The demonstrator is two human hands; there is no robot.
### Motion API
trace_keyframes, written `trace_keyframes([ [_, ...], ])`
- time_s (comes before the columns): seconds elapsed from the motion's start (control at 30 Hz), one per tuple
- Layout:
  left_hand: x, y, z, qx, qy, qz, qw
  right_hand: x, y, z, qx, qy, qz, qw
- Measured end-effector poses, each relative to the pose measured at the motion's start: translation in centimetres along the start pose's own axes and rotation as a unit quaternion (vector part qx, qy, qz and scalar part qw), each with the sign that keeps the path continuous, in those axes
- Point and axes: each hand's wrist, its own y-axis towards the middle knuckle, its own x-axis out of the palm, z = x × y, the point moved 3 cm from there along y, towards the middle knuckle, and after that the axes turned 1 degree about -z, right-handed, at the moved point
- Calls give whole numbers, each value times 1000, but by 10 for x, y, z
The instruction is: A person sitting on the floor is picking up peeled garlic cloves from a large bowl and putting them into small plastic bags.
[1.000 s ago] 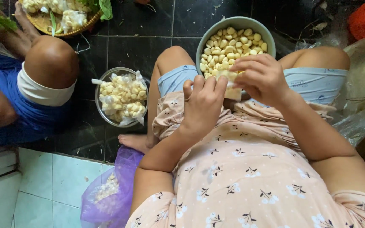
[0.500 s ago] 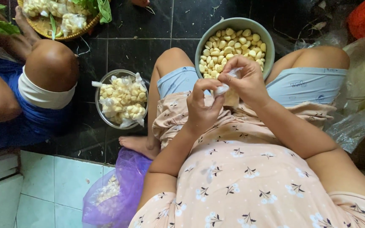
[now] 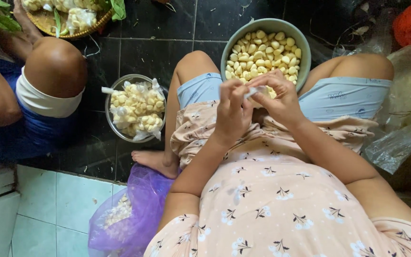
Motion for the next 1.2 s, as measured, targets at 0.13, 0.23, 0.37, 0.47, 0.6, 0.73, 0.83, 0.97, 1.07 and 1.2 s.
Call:
trace_keyframes([
  [0.13,-11,19,4,-48,-13,-7,999,9,3,11,94,202,39,974],
  [0.23,-13,21,-8,-80,-55,-21,995,12,8,7,164,338,-12,927],
  [0.37,-9,5,-14,-114,-84,5,990,14,1,34,193,394,-12,899],
  [0.47,-7,-13,-9,-109,-81,70,988,17,-7,49,211,313,24,926],
  [0.6,-3,-21,-20,-78,-49,138,986,20,-10,49,144,185,48,971],
  [0.73,9,-32,-29,12,62,155,986,21,-6,41,94,93,32,991],
  [0.83,6,-38,-39,73,116,143,980,29,2,39,31,-32,9,999],
  [0.97,-11,-60,-122,62,-14,180,982,4,2,53,-20,-81,3,997],
  [1.07,-69,-67,-165,46,301,4,952,-36,-11,72,11,-151,3,989],
  [1.2,-197,-14,-163,-64,284,108,951,-110,-37,98,34,-231,91,968],
])
